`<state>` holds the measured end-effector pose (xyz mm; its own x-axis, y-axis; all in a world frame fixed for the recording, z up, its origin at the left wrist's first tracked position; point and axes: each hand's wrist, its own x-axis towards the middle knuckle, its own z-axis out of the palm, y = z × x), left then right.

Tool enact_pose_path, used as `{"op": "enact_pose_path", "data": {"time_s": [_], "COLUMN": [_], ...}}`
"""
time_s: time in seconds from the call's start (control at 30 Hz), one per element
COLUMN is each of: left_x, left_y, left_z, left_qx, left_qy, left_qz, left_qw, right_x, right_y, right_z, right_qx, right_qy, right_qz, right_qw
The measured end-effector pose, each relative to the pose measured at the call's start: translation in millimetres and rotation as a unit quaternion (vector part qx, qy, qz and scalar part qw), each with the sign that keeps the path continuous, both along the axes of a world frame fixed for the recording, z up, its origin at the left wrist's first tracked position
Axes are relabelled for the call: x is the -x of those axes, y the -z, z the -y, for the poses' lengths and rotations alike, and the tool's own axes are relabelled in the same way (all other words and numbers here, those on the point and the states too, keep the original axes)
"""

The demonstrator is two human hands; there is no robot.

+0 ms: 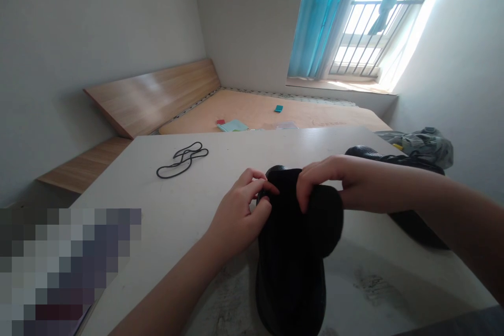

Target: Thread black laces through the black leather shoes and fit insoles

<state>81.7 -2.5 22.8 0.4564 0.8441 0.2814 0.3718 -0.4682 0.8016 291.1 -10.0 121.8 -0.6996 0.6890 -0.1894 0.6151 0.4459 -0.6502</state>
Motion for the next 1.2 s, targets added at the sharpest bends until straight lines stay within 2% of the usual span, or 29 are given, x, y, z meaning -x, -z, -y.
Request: {"op": "enact_pose_path", "data": {"time_s": [0.07, 0.13, 0.17, 0.23, 0.3, 0.4, 0.5, 0.57, 0.67, 0.73, 0.8, 0.87, 0.93, 1.0, 1.07, 1.13, 1.2], "left_x": [-0.3, -0.1, 0.1, 0.4, 0.3, -0.8, -0.6, 1.5, 7.0, 11.5, 18.5, 31.3, 51.5, 76.2, 98.9, 114.1, 120.1], "left_y": [0.3, 1.0, 1.4, 2.1, 2.0, 0.2, -3.3, -6.2, -11.9, -17.0, -22.5, -27.0, -28.4, -24.9, -16.6, -5.6, 4.5], "left_z": [0.0, -0.1, 0.0, 0.6, 1.7, 3.5, 3.1, 1.5, -1.2, -2.8, -5.9, -12.8, -24.2, -38.7, -52.9, -63.2, -67.7], "left_qx": [0.004, 0.005, 0.006, 0.010, 0.019, 0.025, 0.043, 0.088, 0.153, 0.176, 0.206, 0.221, 0.191, 0.125, 0.123, 0.154, 0.199], "left_qy": [-0.004, -0.005, -0.006, -0.006, -0.008, -0.007, -0.014, -0.026, 0.000, 0.021, 0.000, -0.065, -0.167, -0.265, -0.299, -0.300, -0.294], "left_qz": [-0.001, 0.001, 0.002, 0.004, 0.000, -0.004, 0.042, 0.098, 0.136, 0.112, 0.088, 0.085, 0.064, -0.046, -0.238, -0.308, -0.334], "left_qw": [1.000, 1.000, 1.000, 1.000, 1.000, 1.000, 0.998, 0.991, 0.979, 0.978, 0.975, 0.969, 0.965, 0.955, 0.916, 0.890, 0.873], "right_x": [-3.6, -4.1, -3.7, -1.9, 0.6, 4.2, 6.3, 7.7, 12.1, 17.1, 22.5, 26.6, 28.1, 27.6, 26.5, 25.8, 25.4], "right_y": [1.1, -0.1, -1.8, -6.4, -9.6, -4.1, 15.8, 31.5, 46.9, 48.9, 46.9, 44.8, 45.6, 49.0, 52.4, 53.1, 51.0], "right_z": [3.5, 8.0, 9.5, 9.7, 6.4, -2.2, -11.2, -17.3, -26.0, -30.5, -33.1, -33.8, -32.9, -29.7, -21.9, -6.9, 15.8], "right_qx": [0.018, -0.004, -0.025, -0.063, -0.060, 0.020, 0.126, 0.172, 0.190, 0.190, 0.196, 0.186, 0.143, 0.060, -0.044, -0.157, -0.252], "right_qy": [0.028, 0.085, 0.128, 0.221, 0.299, 0.385, 0.461, 0.491, 0.507, 0.502, 0.477, 0.429, 0.391, 0.372, 0.354, 0.330, 0.309], "right_qz": [-0.078, -0.189, -0.255, -0.372, -0.443, -0.491, -0.492, -0.485, -0.487, -0.489, -0.491, -0.474, -0.421, -0.341, -0.258, -0.182, -0.116], "right_qw": [0.996, 0.978, 0.958, 0.899, 0.843, 0.782, 0.728, 0.703, 0.686, 0.687, 0.702, 0.747, 0.806, 0.861, 0.898, 0.913, 0.910]}}
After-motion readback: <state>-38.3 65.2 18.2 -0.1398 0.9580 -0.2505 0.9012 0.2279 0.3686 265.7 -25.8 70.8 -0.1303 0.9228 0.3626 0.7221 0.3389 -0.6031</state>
